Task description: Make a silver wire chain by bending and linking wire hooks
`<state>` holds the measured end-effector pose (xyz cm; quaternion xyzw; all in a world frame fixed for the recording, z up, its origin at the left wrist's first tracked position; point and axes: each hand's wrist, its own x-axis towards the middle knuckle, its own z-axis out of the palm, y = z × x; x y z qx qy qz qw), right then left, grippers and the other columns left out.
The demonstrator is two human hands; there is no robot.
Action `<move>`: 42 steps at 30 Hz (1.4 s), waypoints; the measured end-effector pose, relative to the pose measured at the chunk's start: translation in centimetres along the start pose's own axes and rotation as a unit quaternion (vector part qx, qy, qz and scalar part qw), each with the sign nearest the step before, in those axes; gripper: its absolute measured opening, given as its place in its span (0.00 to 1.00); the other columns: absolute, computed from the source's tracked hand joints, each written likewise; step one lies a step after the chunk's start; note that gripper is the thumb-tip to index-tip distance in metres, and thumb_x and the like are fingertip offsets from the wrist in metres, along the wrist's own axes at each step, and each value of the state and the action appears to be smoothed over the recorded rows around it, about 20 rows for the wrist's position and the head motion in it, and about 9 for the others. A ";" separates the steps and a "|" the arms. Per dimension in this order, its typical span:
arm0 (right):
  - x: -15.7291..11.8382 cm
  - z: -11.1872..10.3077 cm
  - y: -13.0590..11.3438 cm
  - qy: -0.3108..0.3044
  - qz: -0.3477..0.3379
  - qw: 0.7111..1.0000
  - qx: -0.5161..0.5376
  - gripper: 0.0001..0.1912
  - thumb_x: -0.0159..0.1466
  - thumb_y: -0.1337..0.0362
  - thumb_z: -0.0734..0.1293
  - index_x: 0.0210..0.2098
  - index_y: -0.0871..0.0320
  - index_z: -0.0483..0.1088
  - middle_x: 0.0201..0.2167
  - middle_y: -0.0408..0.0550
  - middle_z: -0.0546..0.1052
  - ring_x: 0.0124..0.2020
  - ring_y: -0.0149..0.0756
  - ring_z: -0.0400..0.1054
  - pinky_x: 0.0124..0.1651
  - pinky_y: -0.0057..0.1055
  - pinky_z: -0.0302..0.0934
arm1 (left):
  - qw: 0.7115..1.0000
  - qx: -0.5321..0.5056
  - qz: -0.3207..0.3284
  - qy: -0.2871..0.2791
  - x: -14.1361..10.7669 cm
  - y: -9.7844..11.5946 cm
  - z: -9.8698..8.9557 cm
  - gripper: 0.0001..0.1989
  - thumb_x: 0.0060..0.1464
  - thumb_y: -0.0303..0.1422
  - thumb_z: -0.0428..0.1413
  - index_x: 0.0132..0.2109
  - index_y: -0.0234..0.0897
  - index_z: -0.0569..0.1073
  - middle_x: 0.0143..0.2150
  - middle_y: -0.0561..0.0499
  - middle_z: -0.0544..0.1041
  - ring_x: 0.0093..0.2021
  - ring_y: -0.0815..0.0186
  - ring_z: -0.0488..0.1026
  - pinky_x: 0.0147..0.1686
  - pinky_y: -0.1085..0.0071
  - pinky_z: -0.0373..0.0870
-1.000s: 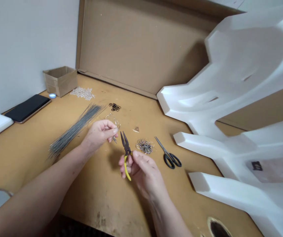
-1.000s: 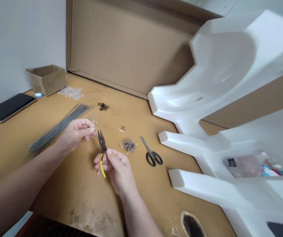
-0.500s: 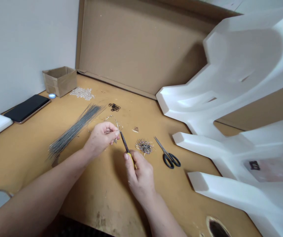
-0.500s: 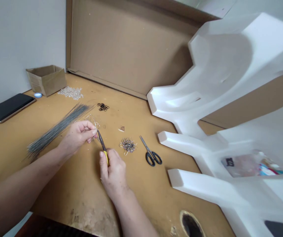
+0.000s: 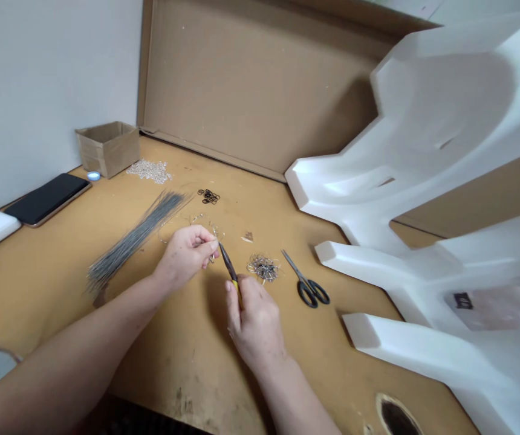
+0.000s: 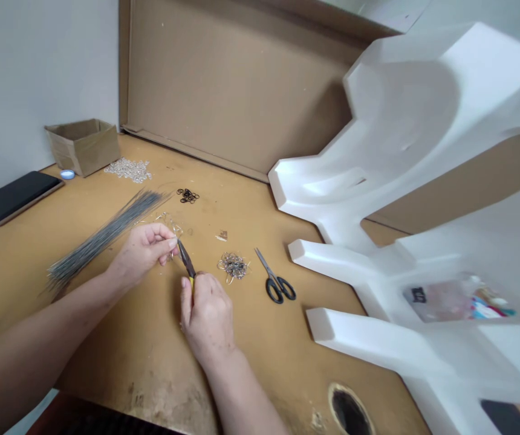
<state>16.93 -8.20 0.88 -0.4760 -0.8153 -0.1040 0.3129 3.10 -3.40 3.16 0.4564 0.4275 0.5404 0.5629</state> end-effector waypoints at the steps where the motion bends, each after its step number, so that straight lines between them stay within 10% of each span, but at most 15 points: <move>1: 0.0 0.0 0.0 0.003 -0.005 1.000 -0.007 0.11 0.63 0.68 0.53 0.24 0.55 0.53 0.19 0.43 0.61 0.20 0.31 0.55 0.24 0.27 0.51 | 1.000 0.002 0.001 0.000 0.0 0.0 0.0 0.05 0.42 0.25 0.52 0.21 0.33 0.65 0.16 0.57 0.68 0.14 0.78 0.58 0.16 0.78 0.55; 12: -0.2 0.1 0.2 0.041 -0.050 0.995 -0.078 0.10 0.63 0.69 0.53 0.25 0.55 0.54 0.20 0.47 0.65 0.22 0.34 0.58 0.25 0.28 0.54 | 0.998 -0.053 -0.001 -0.014 0.1 -0.5 0.0 0.05 0.40 0.28 0.54 0.21 0.33 0.65 0.16 0.56 0.69 0.13 0.78 0.58 0.16 0.78 0.55; 42: 1.2 -6.2 5.7 -0.008 -0.336 0.941 -0.045 0.04 0.59 0.70 0.62 0.28 0.57 0.64 0.30 0.55 0.75 0.28 0.38 0.67 0.27 0.35 0.63 | 0.907 -0.127 -0.166 -0.365 -0.7 0.9 -1.3 0.07 0.34 0.29 0.59 0.19 0.33 0.68 0.14 0.54 0.70 0.10 0.80 0.53 0.11 0.80 0.51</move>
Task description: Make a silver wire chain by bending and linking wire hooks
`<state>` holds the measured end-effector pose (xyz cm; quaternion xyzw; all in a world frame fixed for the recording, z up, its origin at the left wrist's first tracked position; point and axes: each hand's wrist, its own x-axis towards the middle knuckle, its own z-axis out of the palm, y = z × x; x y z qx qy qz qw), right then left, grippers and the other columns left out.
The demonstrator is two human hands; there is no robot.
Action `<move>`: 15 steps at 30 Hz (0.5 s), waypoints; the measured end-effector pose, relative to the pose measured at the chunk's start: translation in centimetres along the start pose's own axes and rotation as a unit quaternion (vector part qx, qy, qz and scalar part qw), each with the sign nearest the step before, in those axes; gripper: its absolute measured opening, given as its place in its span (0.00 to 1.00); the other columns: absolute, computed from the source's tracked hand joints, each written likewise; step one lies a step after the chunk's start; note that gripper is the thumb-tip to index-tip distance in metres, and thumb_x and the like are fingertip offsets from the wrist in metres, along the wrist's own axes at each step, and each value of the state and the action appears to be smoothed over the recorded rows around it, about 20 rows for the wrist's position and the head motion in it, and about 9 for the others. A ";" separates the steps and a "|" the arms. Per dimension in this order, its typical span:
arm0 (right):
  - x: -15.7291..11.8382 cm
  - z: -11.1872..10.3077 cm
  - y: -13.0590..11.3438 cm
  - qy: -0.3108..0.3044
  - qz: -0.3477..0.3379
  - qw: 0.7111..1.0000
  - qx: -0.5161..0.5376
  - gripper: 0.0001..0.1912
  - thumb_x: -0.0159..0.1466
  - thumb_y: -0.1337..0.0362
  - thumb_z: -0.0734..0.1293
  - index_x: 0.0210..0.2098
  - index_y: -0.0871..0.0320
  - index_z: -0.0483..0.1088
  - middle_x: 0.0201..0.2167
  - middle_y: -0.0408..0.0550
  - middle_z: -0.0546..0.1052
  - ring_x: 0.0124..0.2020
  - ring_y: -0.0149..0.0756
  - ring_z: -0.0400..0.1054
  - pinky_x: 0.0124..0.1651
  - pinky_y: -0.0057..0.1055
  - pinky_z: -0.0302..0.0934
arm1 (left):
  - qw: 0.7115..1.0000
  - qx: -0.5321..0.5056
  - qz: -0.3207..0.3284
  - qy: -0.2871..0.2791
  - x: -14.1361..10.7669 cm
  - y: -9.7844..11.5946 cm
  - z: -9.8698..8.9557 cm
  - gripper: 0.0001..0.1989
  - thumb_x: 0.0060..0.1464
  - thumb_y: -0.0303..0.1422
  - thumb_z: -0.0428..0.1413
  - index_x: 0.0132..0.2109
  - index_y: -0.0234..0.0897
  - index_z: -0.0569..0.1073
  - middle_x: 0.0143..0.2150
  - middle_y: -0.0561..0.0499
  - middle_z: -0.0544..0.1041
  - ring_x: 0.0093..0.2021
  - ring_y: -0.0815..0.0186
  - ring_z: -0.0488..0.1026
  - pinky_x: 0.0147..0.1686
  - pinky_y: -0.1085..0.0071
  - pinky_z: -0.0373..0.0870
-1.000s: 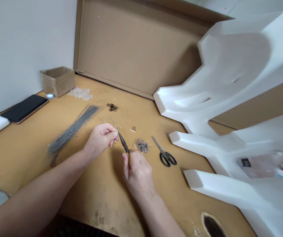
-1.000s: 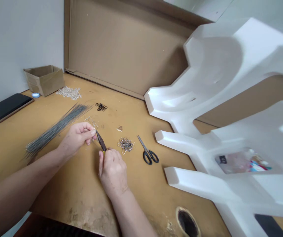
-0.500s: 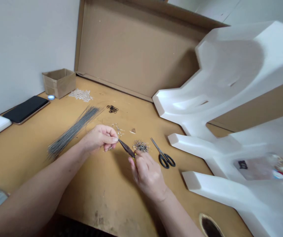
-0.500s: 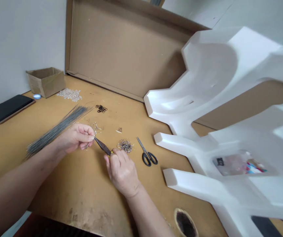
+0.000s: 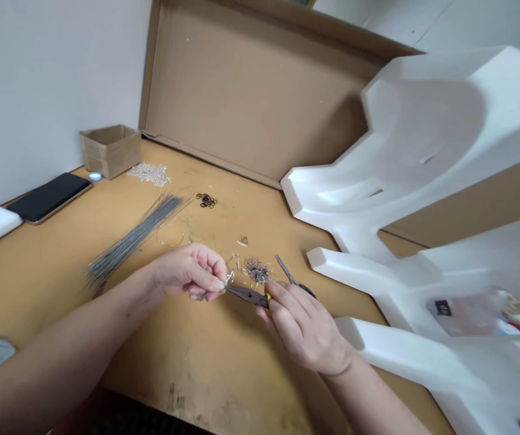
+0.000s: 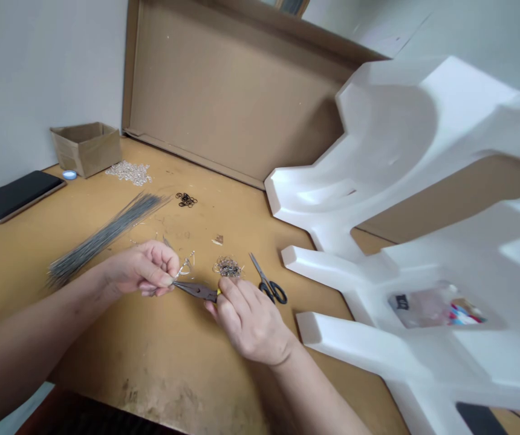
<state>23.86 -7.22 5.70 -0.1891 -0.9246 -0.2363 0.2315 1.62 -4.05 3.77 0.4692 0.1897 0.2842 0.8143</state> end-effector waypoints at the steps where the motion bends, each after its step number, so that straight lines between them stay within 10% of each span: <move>1: 0.1 -0.3 0.2 -0.007 -0.005 1.000 0.005 0.04 0.58 0.70 0.62 0.28 0.56 0.64 0.30 0.54 0.75 0.28 0.38 0.67 0.28 0.36 0.63 | 1.000 -0.003 -0.003 -0.007 0.0 -0.1 0.0 0.06 0.34 0.28 0.59 0.20 0.33 0.68 0.14 0.54 0.70 0.10 0.80 0.53 0.11 0.80 0.51; 8: 1.2 -0.4 0.7 -0.021 -0.022 1.000 -0.002 0.04 0.58 0.71 0.62 0.28 0.57 0.62 0.31 0.55 0.73 0.29 0.37 0.65 0.30 0.36 0.62 | 1.000 -0.028 0.007 -0.002 0.1 -0.1 -0.1 0.08 0.33 0.30 0.60 0.20 0.32 0.68 0.14 0.53 0.70 0.10 0.80 0.54 0.11 0.80 0.49; 15: 2.2 2.3 -2.5 0.026 0.240 0.964 0.115 0.07 0.62 0.70 0.55 0.27 0.56 0.55 0.29 0.52 0.68 0.31 0.35 0.63 0.31 0.31 0.61 | 0.969 -0.025 0.157 0.188 0.9 0.0 -0.2 0.09 0.34 0.31 0.60 0.21 0.32 0.66 0.17 0.54 0.70 0.13 0.79 0.59 0.15 0.79 0.57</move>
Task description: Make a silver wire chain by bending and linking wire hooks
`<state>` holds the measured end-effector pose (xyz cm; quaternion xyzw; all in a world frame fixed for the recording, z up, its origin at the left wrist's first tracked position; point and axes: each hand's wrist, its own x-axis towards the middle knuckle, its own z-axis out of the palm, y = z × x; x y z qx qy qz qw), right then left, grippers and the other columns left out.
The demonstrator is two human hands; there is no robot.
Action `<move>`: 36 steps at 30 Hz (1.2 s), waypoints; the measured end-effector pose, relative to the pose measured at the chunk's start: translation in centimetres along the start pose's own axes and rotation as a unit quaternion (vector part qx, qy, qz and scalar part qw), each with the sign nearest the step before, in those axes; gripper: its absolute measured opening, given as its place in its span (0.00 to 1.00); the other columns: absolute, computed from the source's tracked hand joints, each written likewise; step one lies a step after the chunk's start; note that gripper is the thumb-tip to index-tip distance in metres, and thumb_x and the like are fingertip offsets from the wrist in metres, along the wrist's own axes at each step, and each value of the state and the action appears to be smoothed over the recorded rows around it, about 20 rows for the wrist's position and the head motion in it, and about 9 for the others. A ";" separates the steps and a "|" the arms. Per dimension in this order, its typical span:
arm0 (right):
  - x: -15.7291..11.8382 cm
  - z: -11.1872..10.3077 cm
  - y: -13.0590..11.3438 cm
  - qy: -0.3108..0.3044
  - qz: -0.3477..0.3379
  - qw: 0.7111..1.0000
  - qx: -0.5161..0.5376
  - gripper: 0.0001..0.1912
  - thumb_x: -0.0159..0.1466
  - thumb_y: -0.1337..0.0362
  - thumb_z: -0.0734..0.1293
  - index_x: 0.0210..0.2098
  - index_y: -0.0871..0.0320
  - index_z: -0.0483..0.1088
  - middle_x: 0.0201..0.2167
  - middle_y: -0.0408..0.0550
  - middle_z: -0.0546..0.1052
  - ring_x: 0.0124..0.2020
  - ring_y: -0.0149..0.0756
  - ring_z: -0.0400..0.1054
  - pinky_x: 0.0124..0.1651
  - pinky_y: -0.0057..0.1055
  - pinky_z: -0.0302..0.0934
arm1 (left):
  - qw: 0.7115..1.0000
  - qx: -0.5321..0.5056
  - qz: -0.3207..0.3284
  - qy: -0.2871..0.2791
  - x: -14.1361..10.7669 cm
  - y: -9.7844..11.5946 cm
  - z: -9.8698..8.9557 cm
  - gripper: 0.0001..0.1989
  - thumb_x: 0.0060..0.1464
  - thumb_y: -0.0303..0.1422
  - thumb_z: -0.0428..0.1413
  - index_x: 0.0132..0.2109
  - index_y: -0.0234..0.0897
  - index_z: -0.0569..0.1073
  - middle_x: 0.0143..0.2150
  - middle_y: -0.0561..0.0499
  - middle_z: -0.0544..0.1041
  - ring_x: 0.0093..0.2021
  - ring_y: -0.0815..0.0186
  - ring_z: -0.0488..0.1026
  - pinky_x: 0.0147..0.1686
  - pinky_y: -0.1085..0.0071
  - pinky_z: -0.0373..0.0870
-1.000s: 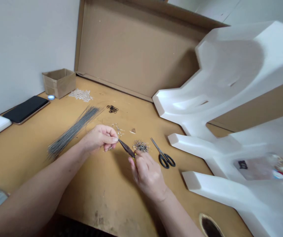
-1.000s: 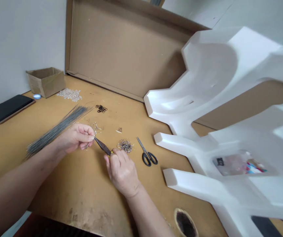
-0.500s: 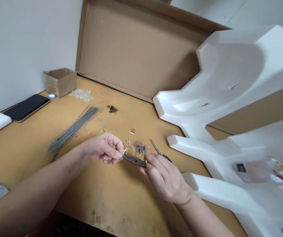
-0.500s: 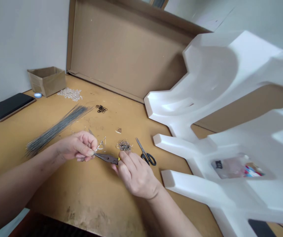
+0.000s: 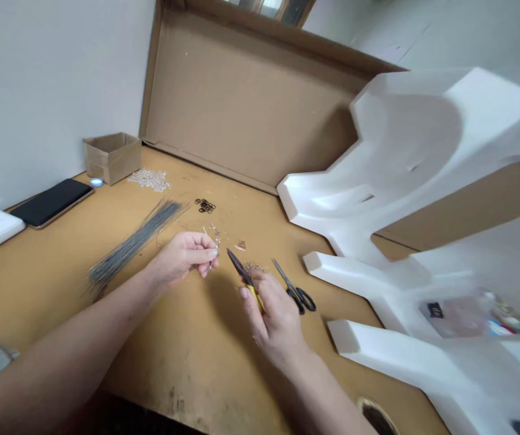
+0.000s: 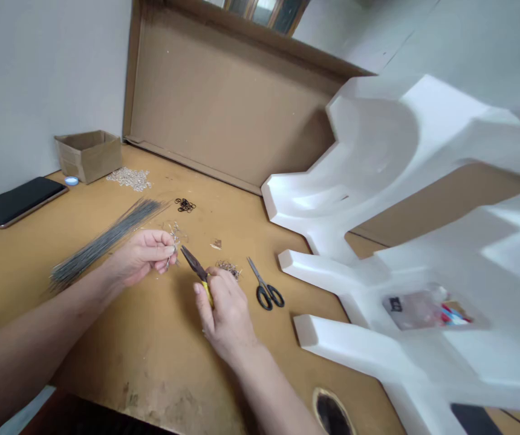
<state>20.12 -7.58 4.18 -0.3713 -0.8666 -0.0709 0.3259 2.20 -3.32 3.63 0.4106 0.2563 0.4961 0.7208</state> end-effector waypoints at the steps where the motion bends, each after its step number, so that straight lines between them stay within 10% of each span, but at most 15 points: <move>1: 0.0 0.5 -0.5 -0.008 0.033 0.999 0.020 0.07 0.62 0.69 0.55 0.27 0.56 0.55 0.28 0.50 0.67 0.29 0.34 0.62 0.30 0.30 0.60 | 0.999 0.010 0.023 0.026 0.1 -0.1 0.1 0.09 0.34 0.30 0.59 0.21 0.32 0.66 0.17 0.54 0.70 0.13 0.79 0.59 0.16 0.78 0.58; 9: 0.1 2.3 -2.3 -0.019 0.122 0.991 0.060 0.09 0.63 0.67 0.54 0.26 0.56 0.55 0.24 0.46 0.65 0.26 0.32 0.59 0.29 0.28 0.56 | 0.969 0.110 0.133 0.175 -0.1 -0.2 0.9 0.03 0.39 0.27 0.55 0.24 0.34 0.66 0.16 0.58 0.67 0.16 0.76 0.63 0.19 0.78 0.61; 17: -0.1 2.8 -2.7 -0.002 0.136 0.990 0.021 0.09 0.63 0.66 0.53 0.26 0.57 0.57 0.23 0.45 0.63 0.24 0.32 0.58 0.28 0.27 0.55 | 0.929 0.227 0.209 0.202 -0.2 -1.8 0.7 0.03 0.45 0.28 0.52 0.26 0.36 0.65 0.18 0.58 0.66 0.18 0.75 0.63 0.21 0.78 0.61; 36: -0.1 3.1 -3.7 0.011 0.168 0.985 0.037 0.11 0.63 0.66 0.53 0.24 0.56 0.54 0.19 0.41 0.61 0.21 0.30 0.57 0.25 0.26 0.52 | 0.726 0.506 0.389 0.257 -0.5 -2.3 0.3 0.05 0.49 0.25 0.49 0.28 0.38 0.64 0.23 0.54 0.71 0.24 0.72 0.67 0.26 0.76 0.64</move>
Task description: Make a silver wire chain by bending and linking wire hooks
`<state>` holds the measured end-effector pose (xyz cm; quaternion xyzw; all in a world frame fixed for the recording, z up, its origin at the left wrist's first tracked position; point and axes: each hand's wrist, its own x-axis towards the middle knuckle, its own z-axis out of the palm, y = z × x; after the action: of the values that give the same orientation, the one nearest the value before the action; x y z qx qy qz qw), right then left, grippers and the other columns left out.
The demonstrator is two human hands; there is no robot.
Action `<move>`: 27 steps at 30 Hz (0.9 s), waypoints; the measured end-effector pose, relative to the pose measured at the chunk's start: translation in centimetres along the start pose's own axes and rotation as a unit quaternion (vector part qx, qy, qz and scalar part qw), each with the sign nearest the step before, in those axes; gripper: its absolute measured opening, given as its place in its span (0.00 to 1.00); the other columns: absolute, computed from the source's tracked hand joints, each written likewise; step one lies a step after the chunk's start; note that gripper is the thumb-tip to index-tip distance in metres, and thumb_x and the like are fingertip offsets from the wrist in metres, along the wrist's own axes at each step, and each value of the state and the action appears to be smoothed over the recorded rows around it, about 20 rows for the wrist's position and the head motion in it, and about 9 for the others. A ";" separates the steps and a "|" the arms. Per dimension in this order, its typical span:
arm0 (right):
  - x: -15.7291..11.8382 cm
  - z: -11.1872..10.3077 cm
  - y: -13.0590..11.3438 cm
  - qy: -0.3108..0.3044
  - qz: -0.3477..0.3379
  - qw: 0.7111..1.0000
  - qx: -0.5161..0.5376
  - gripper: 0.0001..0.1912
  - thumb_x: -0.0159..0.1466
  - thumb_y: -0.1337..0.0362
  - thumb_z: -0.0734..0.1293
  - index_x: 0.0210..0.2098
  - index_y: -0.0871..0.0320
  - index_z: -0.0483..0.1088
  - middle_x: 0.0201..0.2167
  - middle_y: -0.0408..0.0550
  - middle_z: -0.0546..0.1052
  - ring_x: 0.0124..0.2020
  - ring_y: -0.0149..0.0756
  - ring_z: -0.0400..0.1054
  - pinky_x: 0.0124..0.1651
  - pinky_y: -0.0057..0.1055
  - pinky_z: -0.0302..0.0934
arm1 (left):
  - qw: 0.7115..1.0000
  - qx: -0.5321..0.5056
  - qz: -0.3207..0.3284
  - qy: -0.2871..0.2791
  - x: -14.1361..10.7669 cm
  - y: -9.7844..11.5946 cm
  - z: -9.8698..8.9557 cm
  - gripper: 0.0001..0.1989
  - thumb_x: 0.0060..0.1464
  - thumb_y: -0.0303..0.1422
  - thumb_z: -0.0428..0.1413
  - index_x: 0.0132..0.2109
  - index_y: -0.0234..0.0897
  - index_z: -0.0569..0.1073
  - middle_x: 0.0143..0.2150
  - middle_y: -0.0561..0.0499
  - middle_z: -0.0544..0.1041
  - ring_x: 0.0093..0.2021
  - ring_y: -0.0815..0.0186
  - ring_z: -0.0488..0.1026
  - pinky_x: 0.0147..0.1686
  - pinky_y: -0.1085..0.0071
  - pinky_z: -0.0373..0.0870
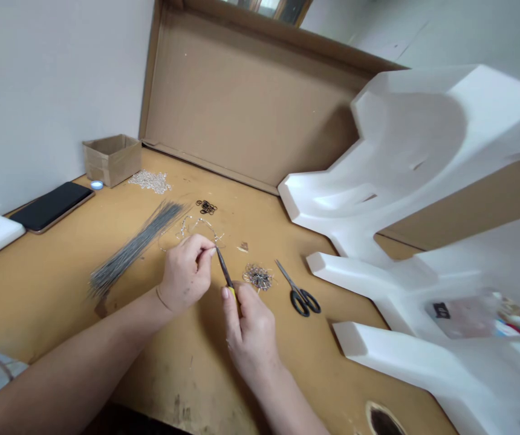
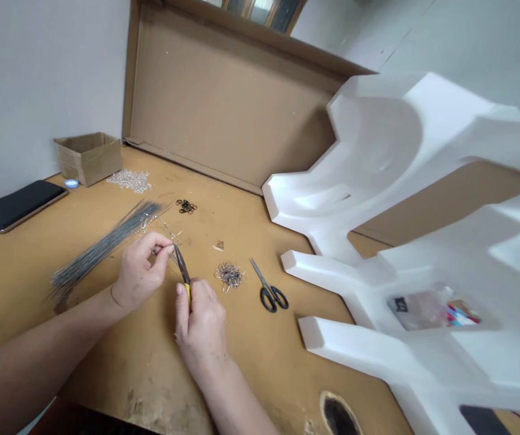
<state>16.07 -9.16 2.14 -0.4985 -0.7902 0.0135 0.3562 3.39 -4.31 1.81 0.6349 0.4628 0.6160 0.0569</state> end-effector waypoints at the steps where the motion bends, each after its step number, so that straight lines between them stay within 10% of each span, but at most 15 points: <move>1: 0.0 0.0 -0.1 -0.002 0.003 1.000 0.005 0.11 0.63 0.66 0.53 0.24 0.55 0.53 0.19 0.40 0.60 0.21 0.29 0.57 0.24 0.26 0.51 | 1.000 0.008 0.006 0.003 0.0 0.0 0.0 0.05 0.49 0.25 0.48 0.28 0.38 0.64 0.23 0.54 0.71 0.24 0.71 0.67 0.26 0.76 0.64; 27: 0.1 -0.1 -0.4 -0.010 0.037 0.999 0.033 0.14 0.62 0.66 0.54 0.20 0.54 0.49 0.16 0.39 0.59 0.18 0.28 0.54 0.20 0.25 0.47 | 0.999 0.016 0.016 -0.045 0.0 -0.2 -0.1 0.06 0.50 0.25 0.46 0.27 0.38 0.64 0.23 0.53 0.69 0.24 0.69 0.65 0.25 0.74 0.60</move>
<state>15.77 -9.32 2.47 -0.5150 -0.7739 0.0571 0.3640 3.26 -4.26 1.70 0.6703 0.4593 0.5801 0.0570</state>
